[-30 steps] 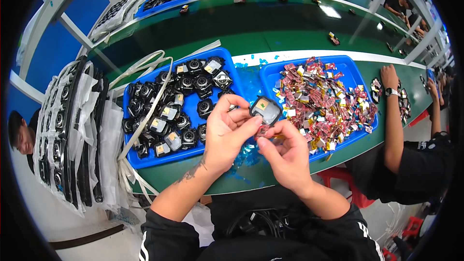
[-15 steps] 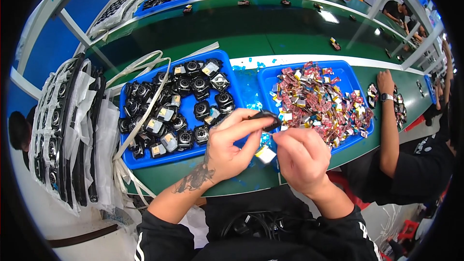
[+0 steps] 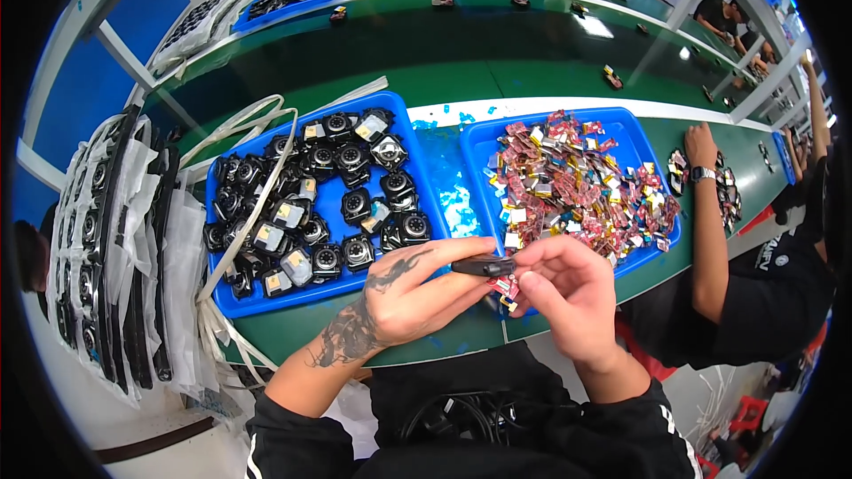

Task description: Assemble small electronic components by peeling adhesive backing and sticking them onto parts.

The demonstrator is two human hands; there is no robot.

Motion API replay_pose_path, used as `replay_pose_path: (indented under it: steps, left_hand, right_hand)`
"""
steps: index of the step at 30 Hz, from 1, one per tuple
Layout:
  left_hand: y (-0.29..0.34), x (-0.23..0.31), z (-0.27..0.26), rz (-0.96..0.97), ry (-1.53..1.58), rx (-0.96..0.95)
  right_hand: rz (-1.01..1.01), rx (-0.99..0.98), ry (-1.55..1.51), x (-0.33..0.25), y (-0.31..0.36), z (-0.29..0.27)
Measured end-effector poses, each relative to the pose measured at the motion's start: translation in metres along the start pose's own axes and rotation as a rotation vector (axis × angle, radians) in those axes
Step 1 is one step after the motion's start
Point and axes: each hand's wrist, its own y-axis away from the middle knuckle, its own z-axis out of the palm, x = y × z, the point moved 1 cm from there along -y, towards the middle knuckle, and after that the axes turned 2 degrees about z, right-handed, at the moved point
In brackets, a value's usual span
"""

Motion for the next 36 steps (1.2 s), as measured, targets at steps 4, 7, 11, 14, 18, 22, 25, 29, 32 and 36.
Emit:
replay_pose_path:
  steps: [4,7,11,14,18,22,25,29,32,36]
  left_hand:
    - [-0.003,0.0,0.0,0.027,-0.05,-0.014]
    - [-0.004,0.001,0.001,0.029,-0.09,-0.007]
    - [-0.004,0.0,0.0,0.024,-0.042,-0.023]
    - [-0.003,-0.002,0.0,-0.016,0.011,-0.093]
    - [-0.004,0.003,0.007,-0.312,0.146,-0.127]
    - [0.003,-0.002,0.013,-0.703,0.578,-0.114]
    - [0.0,-0.003,0.01,-0.771,0.598,-0.186]
    - [0.001,-0.002,0.01,-0.808,0.704,-0.181]
    - [0.003,-0.002,0.017,-0.733,0.624,-0.104]
    - [0.003,-0.004,0.016,-0.665,0.502,-0.087]
  right_hand:
    - [0.059,-0.029,-0.106,-0.001,0.0,-0.006]
    - [0.12,-0.033,-0.064,-0.005,-0.001,-0.005]
    - [0.157,-0.09,-0.041,-0.008,-0.005,-0.007]
    - [0.123,-0.116,0.054,-0.003,-0.007,-0.014]
    - [0.03,-0.041,0.353,-0.012,-0.009,-0.015]
    - [-0.072,-0.034,0.329,-0.003,-0.008,-0.015]
    - [-0.104,-0.024,0.295,0.004,-0.007,-0.017]
    - [-0.202,0.025,0.353,0.003,-0.004,-0.008]
    - [-0.203,0.097,0.349,0.009,-0.005,-0.005]
    - [-0.352,0.21,0.531,0.017,-0.013,0.0]
